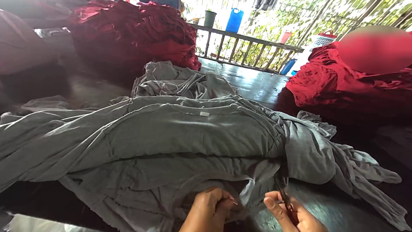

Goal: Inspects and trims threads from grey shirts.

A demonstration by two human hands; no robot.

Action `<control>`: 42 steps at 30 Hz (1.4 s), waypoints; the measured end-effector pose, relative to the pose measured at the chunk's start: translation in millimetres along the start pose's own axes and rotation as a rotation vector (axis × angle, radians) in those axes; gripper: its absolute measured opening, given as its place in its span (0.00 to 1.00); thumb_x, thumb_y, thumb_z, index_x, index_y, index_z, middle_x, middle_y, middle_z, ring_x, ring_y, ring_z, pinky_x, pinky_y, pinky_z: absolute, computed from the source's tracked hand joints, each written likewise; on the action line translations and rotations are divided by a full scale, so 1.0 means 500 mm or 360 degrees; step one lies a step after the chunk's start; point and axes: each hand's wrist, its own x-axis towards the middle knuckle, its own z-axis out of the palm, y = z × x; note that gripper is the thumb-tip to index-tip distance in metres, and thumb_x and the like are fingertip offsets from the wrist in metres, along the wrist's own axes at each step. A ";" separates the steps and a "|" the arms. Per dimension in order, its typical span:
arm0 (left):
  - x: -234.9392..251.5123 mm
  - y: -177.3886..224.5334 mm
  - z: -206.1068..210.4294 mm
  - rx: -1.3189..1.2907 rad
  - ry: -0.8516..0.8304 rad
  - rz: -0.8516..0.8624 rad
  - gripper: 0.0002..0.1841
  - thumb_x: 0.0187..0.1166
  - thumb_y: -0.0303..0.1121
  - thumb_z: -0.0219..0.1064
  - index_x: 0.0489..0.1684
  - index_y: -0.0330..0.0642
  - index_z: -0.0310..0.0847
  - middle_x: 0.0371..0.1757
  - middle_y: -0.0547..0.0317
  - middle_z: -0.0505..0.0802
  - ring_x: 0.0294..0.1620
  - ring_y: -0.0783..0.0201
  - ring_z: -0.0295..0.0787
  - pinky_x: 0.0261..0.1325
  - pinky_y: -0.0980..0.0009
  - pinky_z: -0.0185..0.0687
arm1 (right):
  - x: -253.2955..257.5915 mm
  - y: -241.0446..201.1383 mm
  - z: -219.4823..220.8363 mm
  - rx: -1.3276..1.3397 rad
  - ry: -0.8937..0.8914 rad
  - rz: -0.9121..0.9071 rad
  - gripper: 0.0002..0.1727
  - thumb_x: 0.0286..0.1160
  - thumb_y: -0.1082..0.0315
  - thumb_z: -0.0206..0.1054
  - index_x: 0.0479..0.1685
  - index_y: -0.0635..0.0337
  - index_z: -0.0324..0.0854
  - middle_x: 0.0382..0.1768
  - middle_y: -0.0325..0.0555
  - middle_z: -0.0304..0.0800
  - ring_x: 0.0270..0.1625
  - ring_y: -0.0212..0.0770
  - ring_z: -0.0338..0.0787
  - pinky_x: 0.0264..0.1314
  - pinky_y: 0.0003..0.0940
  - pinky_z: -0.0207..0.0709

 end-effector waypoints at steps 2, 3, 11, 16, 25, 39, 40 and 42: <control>0.001 -0.003 0.003 -0.0004 0.0000 0.0045 0.11 0.84 0.22 0.59 0.50 0.22 0.86 0.44 0.37 0.90 0.41 0.59 0.88 0.51 0.69 0.82 | -0.005 0.005 0.022 0.0086 0.0035 0.0029 0.19 0.85 0.65 0.61 0.55 0.80 0.78 0.29 0.37 0.79 0.28 0.18 0.74 0.35 0.17 0.70; 0.001 -0.004 0.005 -0.0011 0.0007 0.0069 0.11 0.84 0.22 0.60 0.50 0.21 0.86 0.44 0.37 0.90 0.41 0.58 0.88 0.51 0.69 0.82 | -0.010 0.008 0.029 0.0001 0.0054 -0.0086 0.22 0.86 0.65 0.60 0.58 0.83 0.77 0.32 0.46 0.82 0.32 0.26 0.77 0.39 0.23 0.73; -0.003 0.005 0.032 -0.0006 0.0075 0.0248 0.10 0.81 0.21 0.62 0.45 0.22 0.88 0.41 0.37 0.90 0.41 0.57 0.88 0.50 0.69 0.83 | -0.016 -0.023 -0.027 -0.1135 -0.0063 -0.0759 0.20 0.77 0.70 0.68 0.65 0.72 0.86 0.40 0.66 0.94 0.41 0.67 0.94 0.42 0.53 0.86; -0.003 0.015 0.045 0.0096 0.0109 0.0331 0.10 0.80 0.21 0.62 0.43 0.22 0.89 0.38 0.37 0.90 0.38 0.55 0.88 0.46 0.69 0.82 | -0.034 -0.017 -0.032 -0.1164 -0.0009 -0.0807 0.18 0.78 0.71 0.67 0.63 0.69 0.88 0.40 0.63 0.95 0.40 0.63 0.96 0.41 0.49 0.87; -0.003 0.023 0.059 0.0131 0.0128 0.0374 0.09 0.79 0.20 0.62 0.42 0.22 0.89 0.36 0.37 0.90 0.37 0.54 0.88 0.46 0.69 0.83 | -0.039 0.024 -0.003 -0.0974 0.0200 -0.0783 0.17 0.78 0.70 0.67 0.59 0.71 0.89 0.36 0.62 0.95 0.37 0.59 0.96 0.39 0.46 0.87; 0.001 0.023 0.063 0.0162 0.0093 0.0388 0.09 0.79 0.20 0.62 0.41 0.22 0.89 0.36 0.36 0.90 0.37 0.53 0.89 0.46 0.68 0.83 | -0.032 0.044 0.002 -0.0927 0.0315 -0.0855 0.15 0.78 0.69 0.68 0.56 0.67 0.92 0.34 0.60 0.95 0.34 0.55 0.95 0.38 0.40 0.86; 0.001 0.024 0.063 0.0164 0.0088 0.0388 0.09 0.79 0.20 0.62 0.41 0.22 0.89 0.36 0.36 0.90 0.37 0.54 0.88 0.46 0.68 0.83 | -0.032 0.046 0.002 -0.0943 0.0328 -0.0872 0.14 0.78 0.69 0.68 0.56 0.66 0.93 0.34 0.59 0.95 0.34 0.55 0.95 0.37 0.40 0.86; 0.000 0.024 0.064 0.0163 0.0071 0.0395 0.09 0.79 0.20 0.62 0.41 0.21 0.89 0.36 0.36 0.90 0.37 0.54 0.88 0.46 0.68 0.83 | -0.034 0.049 0.003 -0.0966 0.0356 -0.0896 0.14 0.79 0.69 0.68 0.55 0.65 0.94 0.33 0.58 0.95 0.32 0.54 0.94 0.35 0.39 0.85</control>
